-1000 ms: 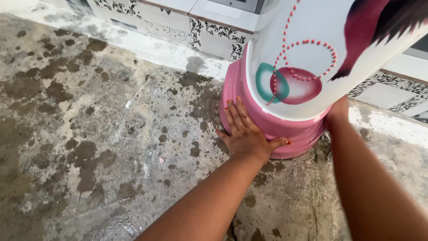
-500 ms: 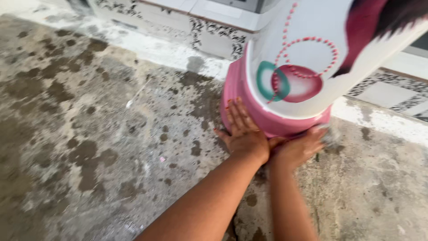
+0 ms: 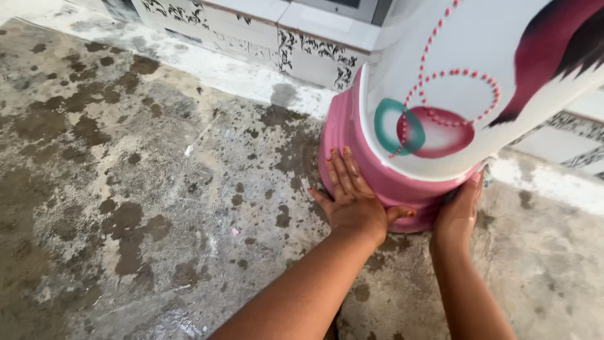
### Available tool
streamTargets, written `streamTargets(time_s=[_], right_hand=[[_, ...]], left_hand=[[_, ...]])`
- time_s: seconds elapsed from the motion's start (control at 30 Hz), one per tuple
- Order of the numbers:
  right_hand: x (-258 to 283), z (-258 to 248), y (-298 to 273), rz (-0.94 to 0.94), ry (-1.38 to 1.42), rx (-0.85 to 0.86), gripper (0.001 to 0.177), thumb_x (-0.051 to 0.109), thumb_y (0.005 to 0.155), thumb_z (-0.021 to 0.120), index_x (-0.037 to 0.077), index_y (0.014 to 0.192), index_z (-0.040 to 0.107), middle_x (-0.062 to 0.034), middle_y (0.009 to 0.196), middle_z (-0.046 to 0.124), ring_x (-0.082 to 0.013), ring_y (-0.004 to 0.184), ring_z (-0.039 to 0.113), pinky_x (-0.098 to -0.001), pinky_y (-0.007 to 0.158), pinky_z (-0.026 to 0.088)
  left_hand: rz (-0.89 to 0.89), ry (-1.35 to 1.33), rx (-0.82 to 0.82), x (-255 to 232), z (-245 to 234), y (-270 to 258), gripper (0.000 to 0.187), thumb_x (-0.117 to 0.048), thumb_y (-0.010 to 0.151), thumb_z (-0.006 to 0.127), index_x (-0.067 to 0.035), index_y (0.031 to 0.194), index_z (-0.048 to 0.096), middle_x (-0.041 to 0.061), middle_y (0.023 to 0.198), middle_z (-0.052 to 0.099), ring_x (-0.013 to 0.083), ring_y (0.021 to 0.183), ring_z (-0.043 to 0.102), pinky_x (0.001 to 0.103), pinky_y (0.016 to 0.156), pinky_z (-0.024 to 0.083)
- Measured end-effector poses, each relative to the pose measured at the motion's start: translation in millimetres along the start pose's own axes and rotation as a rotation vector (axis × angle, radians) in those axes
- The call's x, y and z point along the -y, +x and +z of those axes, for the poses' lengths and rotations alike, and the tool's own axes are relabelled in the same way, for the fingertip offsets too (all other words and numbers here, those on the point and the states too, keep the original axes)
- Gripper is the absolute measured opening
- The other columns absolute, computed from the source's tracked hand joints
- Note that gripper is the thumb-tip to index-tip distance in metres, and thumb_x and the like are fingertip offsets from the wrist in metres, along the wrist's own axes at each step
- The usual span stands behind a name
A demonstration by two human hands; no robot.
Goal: The person scrubs the tiled wall and pedestal sink with a cloth, moving from the wall to the sink basin and then the pedestal base. The person rinses the cloth in the sink and continues scrubbing the sink and pedestal.
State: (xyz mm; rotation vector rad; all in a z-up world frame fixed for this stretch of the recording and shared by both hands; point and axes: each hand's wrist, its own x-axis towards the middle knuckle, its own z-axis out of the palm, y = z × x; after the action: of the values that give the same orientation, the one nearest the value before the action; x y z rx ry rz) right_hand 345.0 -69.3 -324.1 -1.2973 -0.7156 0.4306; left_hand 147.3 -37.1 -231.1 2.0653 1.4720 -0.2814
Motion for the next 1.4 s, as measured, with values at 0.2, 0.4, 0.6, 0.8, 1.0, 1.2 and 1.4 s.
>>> streamTargets(time_s=[0.2,0.4,0.6,0.8,1.0,1.2,1.4], right_hand=[[4,-14,60,0.114,-0.198,0.102,0.055,0.041,0.108,0.035,0.001,0.141,0.053,-0.0125,0.13,0.065,-0.024,0.122,0.062,-0.037,0.103,0.05],[-1,-16,67,0.183,-0.393,0.051,0.058,0.044,0.106,0.031,0.007,0.15,0.045,-0.016,0.145,0.051,-0.028,0.133,0.05,-0.0418,0.11,0.04],[-3,-12,-28,-0.377,-0.905,0.077,0.061,0.044,0.117,0.024,0.004,0.162,0.034,-0.0255,0.168,0.033,-0.0478,0.153,0.028,-0.0521,0.126,0.024],[-12,-21,32,-0.034,-0.603,-0.033,0.057,0.041,0.109,0.032,0.007,0.152,0.047,-0.0228,0.154,0.049,-0.0342,0.14,0.046,-0.0473,0.117,0.034],[-31,-35,137,0.305,-0.144,0.128,0.044,0.029,0.1,0.053,-0.002,0.129,0.061,-0.0158,0.12,0.069,-0.0237,0.104,0.067,-0.0368,0.085,0.055],[-37,-26,120,0.09,-0.49,0.153,0.043,0.028,0.1,0.054,-0.006,0.124,0.062,-0.0171,0.114,0.07,-0.0269,0.104,0.067,-0.04,0.085,0.052],[3,-9,54,0.055,-0.575,-0.031,0.058,0.044,0.107,0.032,0.008,0.149,0.051,-0.0237,0.144,0.051,-0.0391,0.132,0.048,-0.0484,0.111,0.037]], left_hand=[[0.005,0.055,-0.006,2,1,5,0.139,-0.088,0.081,0.043,0.001,0.148,-0.039,0.026,0.157,-0.046,0.0391,0.145,-0.041,0.077,0.116,0.003],[-0.012,0.047,0.02,-4,-1,1,0.142,-0.088,0.081,0.044,0.004,0.147,-0.042,0.025,0.157,-0.047,0.0373,0.145,-0.042,0.078,0.116,0.002],[-0.019,0.016,-0.009,-3,2,5,0.145,-0.088,0.08,0.047,0.006,0.146,-0.041,0.025,0.159,-0.045,0.038,0.147,-0.04,0.078,0.116,0.003],[0.002,0.052,0.011,3,4,4,0.141,-0.088,0.081,0.044,0.005,0.148,-0.037,0.025,0.16,-0.045,0.0385,0.147,-0.041,0.08,0.115,0.005],[0.007,0.075,0.025,-2,3,6,0.14,-0.087,0.083,0.044,0.007,0.148,-0.036,0.026,0.159,-0.045,0.0401,0.146,-0.042,0.079,0.114,0.007],[0.0,0.083,0.035,1,-2,6,0.139,-0.087,0.082,0.043,0.002,0.151,-0.037,0.027,0.158,-0.045,0.0415,0.145,-0.042,0.08,0.114,0.006],[-0.006,0.067,0.029,0,3,5,0.14,-0.088,0.081,0.044,0.005,0.149,-0.037,0.026,0.16,-0.045,0.04,0.147,-0.041,0.081,0.114,0.005]])
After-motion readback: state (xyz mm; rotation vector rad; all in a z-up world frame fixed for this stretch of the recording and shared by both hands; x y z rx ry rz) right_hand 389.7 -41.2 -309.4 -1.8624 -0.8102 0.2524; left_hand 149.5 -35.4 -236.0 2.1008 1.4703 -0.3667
